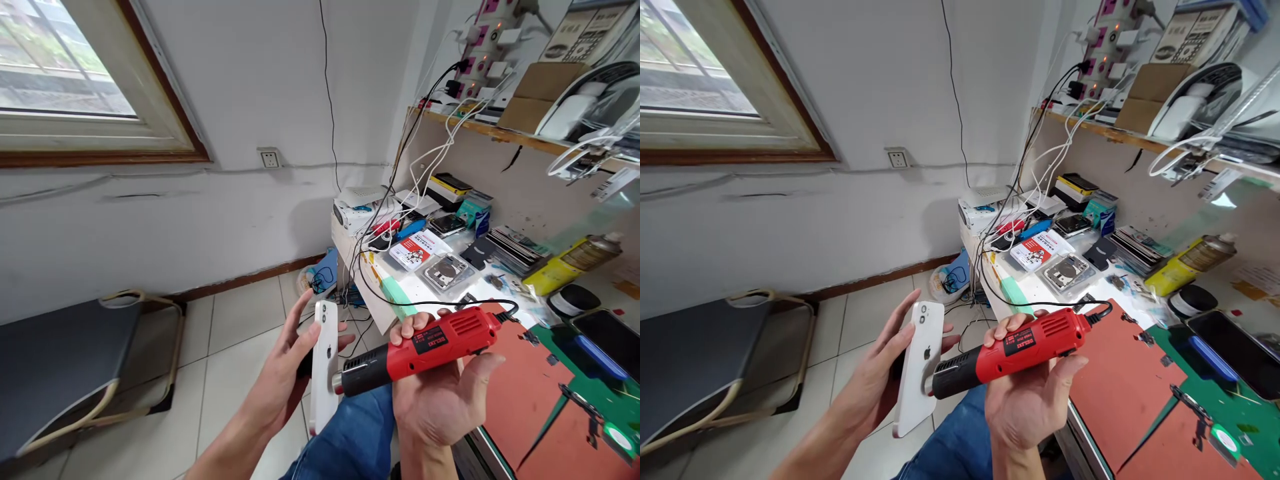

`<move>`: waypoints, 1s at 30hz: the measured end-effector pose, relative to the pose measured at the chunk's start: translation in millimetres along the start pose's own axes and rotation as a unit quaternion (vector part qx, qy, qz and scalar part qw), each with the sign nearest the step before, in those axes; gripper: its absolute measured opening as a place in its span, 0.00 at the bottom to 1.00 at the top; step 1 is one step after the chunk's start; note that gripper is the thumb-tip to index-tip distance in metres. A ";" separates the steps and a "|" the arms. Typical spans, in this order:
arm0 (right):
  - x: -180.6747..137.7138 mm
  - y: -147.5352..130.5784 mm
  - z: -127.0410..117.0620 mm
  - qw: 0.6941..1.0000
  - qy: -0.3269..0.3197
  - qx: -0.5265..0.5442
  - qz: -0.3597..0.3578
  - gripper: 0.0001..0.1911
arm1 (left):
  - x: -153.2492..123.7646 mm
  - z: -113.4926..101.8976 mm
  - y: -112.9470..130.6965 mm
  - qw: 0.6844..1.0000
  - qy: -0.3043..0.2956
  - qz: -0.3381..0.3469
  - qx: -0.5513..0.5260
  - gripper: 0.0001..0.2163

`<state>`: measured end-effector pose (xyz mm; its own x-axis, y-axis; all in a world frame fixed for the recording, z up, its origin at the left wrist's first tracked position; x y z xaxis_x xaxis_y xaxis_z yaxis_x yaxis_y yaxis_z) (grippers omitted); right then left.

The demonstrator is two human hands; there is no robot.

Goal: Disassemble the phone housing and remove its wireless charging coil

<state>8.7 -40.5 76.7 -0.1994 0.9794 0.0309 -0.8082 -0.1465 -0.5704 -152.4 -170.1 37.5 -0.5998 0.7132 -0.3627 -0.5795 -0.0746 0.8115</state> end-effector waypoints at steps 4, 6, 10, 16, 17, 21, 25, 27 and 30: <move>-1.1 -3.0 0.9 1.000 0.014 -0.001 -0.008 0.33 | 1.8 -2.6 -3.6 1.000 -0.012 -0.002 -0.008 0.40; -2.4 -4.9 1.7 1.000 0.023 -0.003 -0.016 0.33 | 2.6 -3.8 -5.9 1.000 -0.020 -0.004 -0.015 0.40; -4.2 -6.6 5.6 0.999 0.029 -0.005 -0.022 0.34 | 3.6 -4.6 -9.0 0.999 -0.029 -0.006 -0.024 0.40; -2.3 -12.6 13.9 0.998 0.031 0.008 -0.048 0.35 | 4.5 -5.1 -11.4 0.998 -0.033 -0.007 -0.043 0.36; -2.0 -12.9 14.4 0.998 0.029 0.007 -0.050 0.35 | 4.6 -5.3 -11.2 0.998 -0.033 -0.006 -0.046 0.36; -2.6 -11.3 9.2 0.999 0.031 0.002 -0.041 0.35 | 5.0 -6.2 -10.3 0.999 -0.029 -0.006 -0.041 0.37; -4.0 -13.4 8.5 0.998 0.034 0.008 -0.046 0.35 | 4.4 -4.2 -8.9 0.999 -0.029 -0.006 -0.026 0.38; -4.1 -15.3 12.7 0.998 0.028 0.019 -0.051 0.34 | 3.6 -1.5 -6.9 0.999 -0.032 0.001 -0.032 0.39; -3.8 -15.4 16.9 0.998 0.015 0.025 -0.051 0.33 | 2.7 1.0 -6.0 0.999 -0.033 0.001 -0.034 0.39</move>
<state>12.6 -44.3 99.3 -0.0990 0.9932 0.0605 -0.8506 -0.0529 -0.5232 -150.0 -167.1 32.1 -0.5657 0.7566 -0.3280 -0.6153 -0.1224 0.7788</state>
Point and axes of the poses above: each hand's wrist, its own x-axis towards the middle knuckle, its own z-axis out of the palm, y = z × x, the point moved 9 cm from there along x, towards the middle knuckle, and after that the axes turned 3 degrees about y, right-handed, at the moved point
